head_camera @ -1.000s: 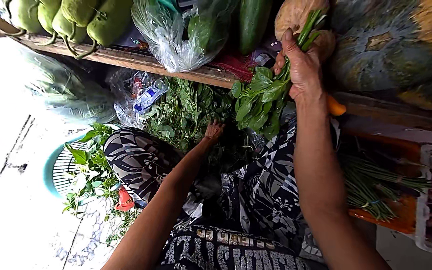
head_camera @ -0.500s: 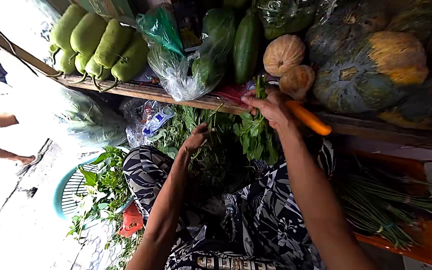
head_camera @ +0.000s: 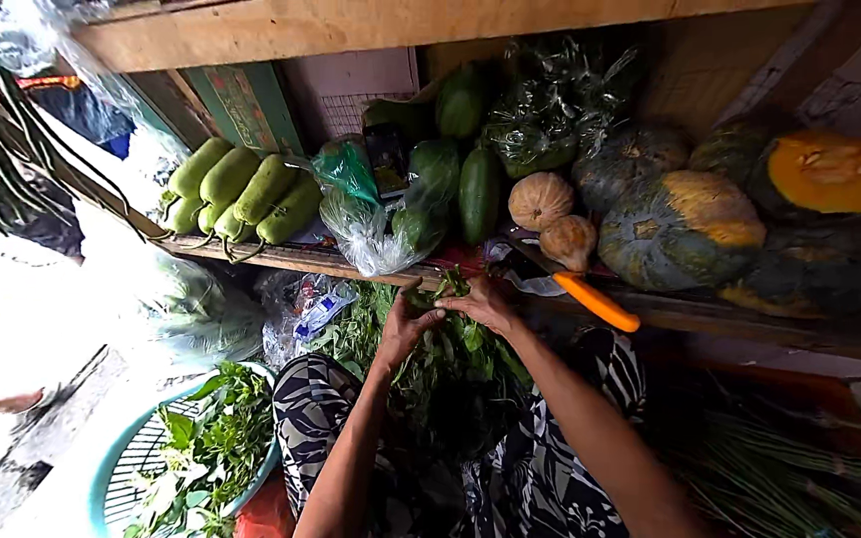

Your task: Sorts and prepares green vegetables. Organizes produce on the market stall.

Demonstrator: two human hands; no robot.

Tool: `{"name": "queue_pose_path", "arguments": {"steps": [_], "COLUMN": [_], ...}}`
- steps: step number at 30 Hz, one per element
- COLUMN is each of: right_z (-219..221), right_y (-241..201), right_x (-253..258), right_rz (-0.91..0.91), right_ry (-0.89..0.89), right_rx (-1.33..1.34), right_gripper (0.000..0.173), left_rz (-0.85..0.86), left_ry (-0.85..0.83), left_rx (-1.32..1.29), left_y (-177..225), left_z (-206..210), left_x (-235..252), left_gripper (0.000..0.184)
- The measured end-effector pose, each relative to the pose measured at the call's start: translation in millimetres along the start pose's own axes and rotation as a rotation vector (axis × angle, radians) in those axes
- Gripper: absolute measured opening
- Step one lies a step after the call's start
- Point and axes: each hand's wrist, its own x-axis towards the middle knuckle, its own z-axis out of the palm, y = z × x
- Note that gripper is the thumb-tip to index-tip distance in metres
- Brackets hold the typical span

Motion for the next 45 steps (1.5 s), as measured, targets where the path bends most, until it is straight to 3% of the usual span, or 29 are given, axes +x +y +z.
{"name": "queue_pose_path", "arguments": {"steps": [3, 6, 9, 13, 16, 22, 24, 28, 31, 34, 38, 41, 45], "right_z": [-1, -8, -10, -14, -13, -17, -19, -9, -10, -20, -17, -15, -19], "right_y": [-1, 0, 3, 6, 2, 3, 3, 1, -2, -1, -3, 0, 1], "right_x": [-1, 0, 2, 2, -4, 4, 5, 1, 0, 1, -3, 0, 0], "right_rz": [-0.005, -0.002, -0.008, -0.052, -0.069, -0.106, -0.113, -0.107, -0.059, -0.062, -0.097, -0.119, -0.1], "right_ry": [-0.006, -0.01, -0.007, 0.062, 0.09, 0.108, 0.101, 0.116, 0.14, 0.089, 0.042, 0.034, 0.036], "right_rx": [-0.029, -0.025, -0.013, 0.145, 0.21, 0.319, 0.33, 0.348, 0.348, 0.346, 0.275, 0.232, 0.201], "right_gripper": [0.019, 0.023, 0.022, 0.014, 0.007, 0.012, 0.014, 0.009, 0.01, 0.006, 0.003, 0.002, 0.003], "left_rz": [0.121, 0.073, -0.035, -0.059, -0.109, -0.136, -0.141, -0.007, 0.023, -0.014, -0.017, 0.068, 0.105], "left_ry": [0.055, 0.177, 0.276, -0.011, -0.079, -0.023, 0.029, 0.017, -0.053, 0.019, -0.066, -0.048, 0.031], "left_rx": [0.2, -0.08, -0.39, -0.027, 0.123, -0.168, -0.137, 0.132, 0.066, 0.002, 0.102, 0.118, 0.203], "left_y": [-2, 5, 12, 5, 11, 2, 2, 4, 4, 3, 11, 8, 7], "left_z": [-1, 4, 6, -3, -1, -4, -2, 7, 9, 7, 3, -2, -1], "left_x": [7, 8, 11, 12, 12, 13, 11, 5, 1, 4, 8, 11, 16], "left_gripper": [0.03, 0.009, 0.015, 0.042, 0.025, 0.012, 0.009, 0.015, 0.015, 0.033, 0.031, 0.013, 0.018]}}
